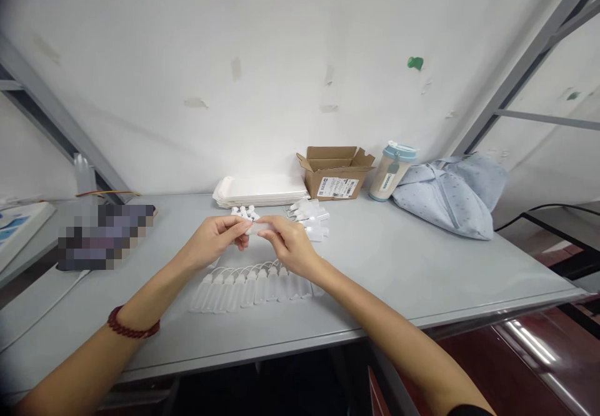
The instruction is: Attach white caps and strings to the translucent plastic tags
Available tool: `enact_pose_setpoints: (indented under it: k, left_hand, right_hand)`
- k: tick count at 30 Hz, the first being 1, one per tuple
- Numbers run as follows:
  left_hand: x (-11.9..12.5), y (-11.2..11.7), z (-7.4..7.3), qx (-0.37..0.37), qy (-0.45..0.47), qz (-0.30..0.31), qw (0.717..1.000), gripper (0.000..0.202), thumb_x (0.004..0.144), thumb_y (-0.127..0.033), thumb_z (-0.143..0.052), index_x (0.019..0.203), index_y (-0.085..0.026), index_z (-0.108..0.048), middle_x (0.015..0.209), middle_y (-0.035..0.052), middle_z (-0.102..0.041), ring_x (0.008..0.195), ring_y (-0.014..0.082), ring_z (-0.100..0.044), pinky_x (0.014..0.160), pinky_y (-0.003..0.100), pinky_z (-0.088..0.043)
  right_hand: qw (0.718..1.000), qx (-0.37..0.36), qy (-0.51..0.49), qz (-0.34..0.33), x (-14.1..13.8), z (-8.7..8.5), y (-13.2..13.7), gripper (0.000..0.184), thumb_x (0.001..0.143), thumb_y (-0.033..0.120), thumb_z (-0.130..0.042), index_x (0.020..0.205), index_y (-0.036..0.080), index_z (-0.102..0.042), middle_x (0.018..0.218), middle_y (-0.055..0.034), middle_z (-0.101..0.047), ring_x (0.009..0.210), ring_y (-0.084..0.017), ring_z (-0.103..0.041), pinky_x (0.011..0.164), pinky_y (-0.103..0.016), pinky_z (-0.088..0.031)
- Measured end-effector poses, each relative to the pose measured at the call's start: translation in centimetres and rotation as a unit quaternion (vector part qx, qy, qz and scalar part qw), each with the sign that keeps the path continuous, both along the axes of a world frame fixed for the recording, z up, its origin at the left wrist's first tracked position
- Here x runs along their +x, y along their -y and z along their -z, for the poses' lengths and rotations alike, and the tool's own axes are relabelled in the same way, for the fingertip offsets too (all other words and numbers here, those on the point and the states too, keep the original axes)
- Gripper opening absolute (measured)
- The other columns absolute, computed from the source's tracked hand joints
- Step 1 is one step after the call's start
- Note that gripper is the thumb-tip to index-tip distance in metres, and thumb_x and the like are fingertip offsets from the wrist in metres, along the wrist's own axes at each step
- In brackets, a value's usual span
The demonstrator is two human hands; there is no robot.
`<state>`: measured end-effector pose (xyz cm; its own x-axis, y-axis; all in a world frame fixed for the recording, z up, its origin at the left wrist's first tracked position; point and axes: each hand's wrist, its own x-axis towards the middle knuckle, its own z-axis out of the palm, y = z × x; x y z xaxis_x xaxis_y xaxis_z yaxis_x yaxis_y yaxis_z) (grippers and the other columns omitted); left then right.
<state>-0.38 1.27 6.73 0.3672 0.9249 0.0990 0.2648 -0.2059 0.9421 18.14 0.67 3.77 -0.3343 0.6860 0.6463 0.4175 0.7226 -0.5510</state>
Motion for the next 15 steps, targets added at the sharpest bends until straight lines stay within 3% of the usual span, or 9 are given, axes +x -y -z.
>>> enact_pose_setpoints:
  k: [3, 6, 9, 15]
  left_hand:
    - [0.11, 0.06, 0.11, -0.044, 0.003, 0.021, 0.999, 0.047, 0.082, -0.056, -0.051, 0.062, -0.014, -0.061, 0.057, 0.0026, -0.058, 0.054, 0.0141, -0.055, 0.058, 0.028, -0.048]
    - [0.06, 0.13, 0.21, -0.053, -0.001, 0.019, 0.998, 0.048, 0.081, -0.057, -0.052, 0.061, -0.014, -0.060, 0.053, 0.0004, -0.054, 0.050, 0.0122, -0.052, 0.053, 0.027, -0.045]
    - [0.02, 0.17, 0.38, -0.049, -0.008, 0.020, 0.999, 0.048, 0.081, -0.056, -0.053, 0.060, -0.014, -0.060, 0.053, -0.0002, -0.054, 0.049, 0.0114, -0.051, 0.052, 0.025, -0.044]
    - [0.39, 0.37, 0.72, 0.005, -0.013, 0.004, 1.000, 0.045, 0.083, -0.053, -0.052, 0.060, -0.015, -0.059, 0.058, 0.0006, -0.057, 0.055, 0.0118, -0.052, 0.057, 0.025, -0.045]
  right_hand:
    - [1.000, 0.023, 0.000, -0.005, 0.05, 0.11, -0.18, 0.026, 0.095, 0.033, -0.042, 0.107, 0.019, -0.060, 0.092, -0.0076, -0.068, 0.078, -0.017, -0.060, 0.069, -0.029, -0.045]
    - [1.000, -0.007, 0.003, -0.011, 0.09, 0.20, -0.30, 0.028, 0.095, 0.036, -0.039, 0.106, 0.018, -0.060, 0.084, -0.0059, -0.066, 0.069, -0.015, -0.057, 0.065, -0.028, -0.044]
    - [0.999, -0.044, 0.004, -0.017, 0.15, 0.24, -0.36, 0.032, 0.096, 0.039, -0.037, 0.103, 0.017, -0.060, 0.070, -0.0016, -0.059, 0.056, -0.012, -0.048, 0.058, -0.026, -0.041]
    - [0.991, -0.127, -0.035, -0.030, 0.30, -0.17, -0.35, 0.035, 0.093, 0.045, -0.040, 0.091, 0.017, -0.060, 0.060, 0.0029, -0.046, 0.051, -0.010, -0.040, 0.052, -0.024, -0.034]
